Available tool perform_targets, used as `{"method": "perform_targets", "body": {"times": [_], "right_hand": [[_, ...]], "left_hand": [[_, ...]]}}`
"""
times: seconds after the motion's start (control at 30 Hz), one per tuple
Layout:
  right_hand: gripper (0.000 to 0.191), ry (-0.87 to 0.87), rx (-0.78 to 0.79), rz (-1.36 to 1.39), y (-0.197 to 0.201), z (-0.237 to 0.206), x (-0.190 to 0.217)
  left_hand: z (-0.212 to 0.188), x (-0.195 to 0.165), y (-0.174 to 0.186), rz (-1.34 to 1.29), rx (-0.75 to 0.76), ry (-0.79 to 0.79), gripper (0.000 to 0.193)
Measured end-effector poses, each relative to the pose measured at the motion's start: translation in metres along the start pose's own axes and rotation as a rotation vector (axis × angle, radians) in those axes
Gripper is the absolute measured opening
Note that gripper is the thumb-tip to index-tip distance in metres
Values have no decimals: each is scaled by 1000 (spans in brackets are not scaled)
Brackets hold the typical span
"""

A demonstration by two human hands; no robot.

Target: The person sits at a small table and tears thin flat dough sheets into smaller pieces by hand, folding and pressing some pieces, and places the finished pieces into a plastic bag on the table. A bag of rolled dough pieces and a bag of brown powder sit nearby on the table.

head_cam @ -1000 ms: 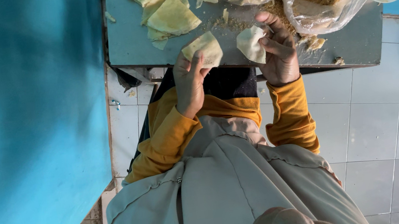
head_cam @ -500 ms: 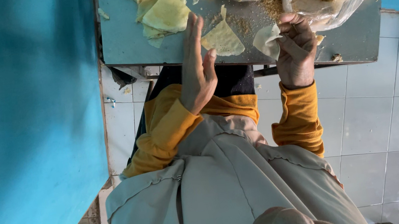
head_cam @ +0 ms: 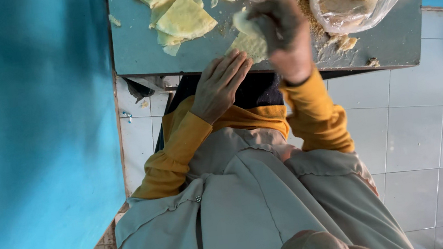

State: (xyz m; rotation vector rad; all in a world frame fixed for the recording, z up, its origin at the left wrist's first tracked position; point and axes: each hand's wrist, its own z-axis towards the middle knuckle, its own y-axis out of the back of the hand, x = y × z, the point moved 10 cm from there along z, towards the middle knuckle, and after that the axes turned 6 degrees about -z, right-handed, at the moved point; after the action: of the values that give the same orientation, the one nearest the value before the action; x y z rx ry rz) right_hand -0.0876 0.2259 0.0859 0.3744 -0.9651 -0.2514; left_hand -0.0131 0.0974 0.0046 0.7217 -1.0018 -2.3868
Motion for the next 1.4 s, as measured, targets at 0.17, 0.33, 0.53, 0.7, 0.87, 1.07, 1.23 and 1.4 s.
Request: {"method": "perform_targets", "body": {"times": [0.17, 0.33, 0.53, 0.7, 0.87, 1.07, 1.23, 1.4], "right_hand": [[50, 70, 164, -423, -75, 23, 23], [46, 47, -21, -525, -8, -33, 38], [61, -150, -162, -1085, 96, -106, 5], [65, -164, -61, -1325, 112, -128, -25], [61, -222, -60, -1264, 114, -133, -37], [50, -300, -115, -954, 123, -123, -21], [44, -210, -70, -582, 83, -87, -15], [47, -152, 118, -406, 26, -51, -25]], "left_hand": [[-7, 10, -19, -105, 143, 48, 29], [1, 2, 10, -124, 36, 0, 37], [10, 1, 15, -160, 43, 56, 39], [10, 1, 9, -93, 52, 41, 41], [7, 2, 7, -95, 40, 37, 40], [7, 2, 6, -116, 7, 26, 38], [7, 1, 10, -104, -23, 15, 32], [6, -1, 14, -121, -60, 5, 31]]}}
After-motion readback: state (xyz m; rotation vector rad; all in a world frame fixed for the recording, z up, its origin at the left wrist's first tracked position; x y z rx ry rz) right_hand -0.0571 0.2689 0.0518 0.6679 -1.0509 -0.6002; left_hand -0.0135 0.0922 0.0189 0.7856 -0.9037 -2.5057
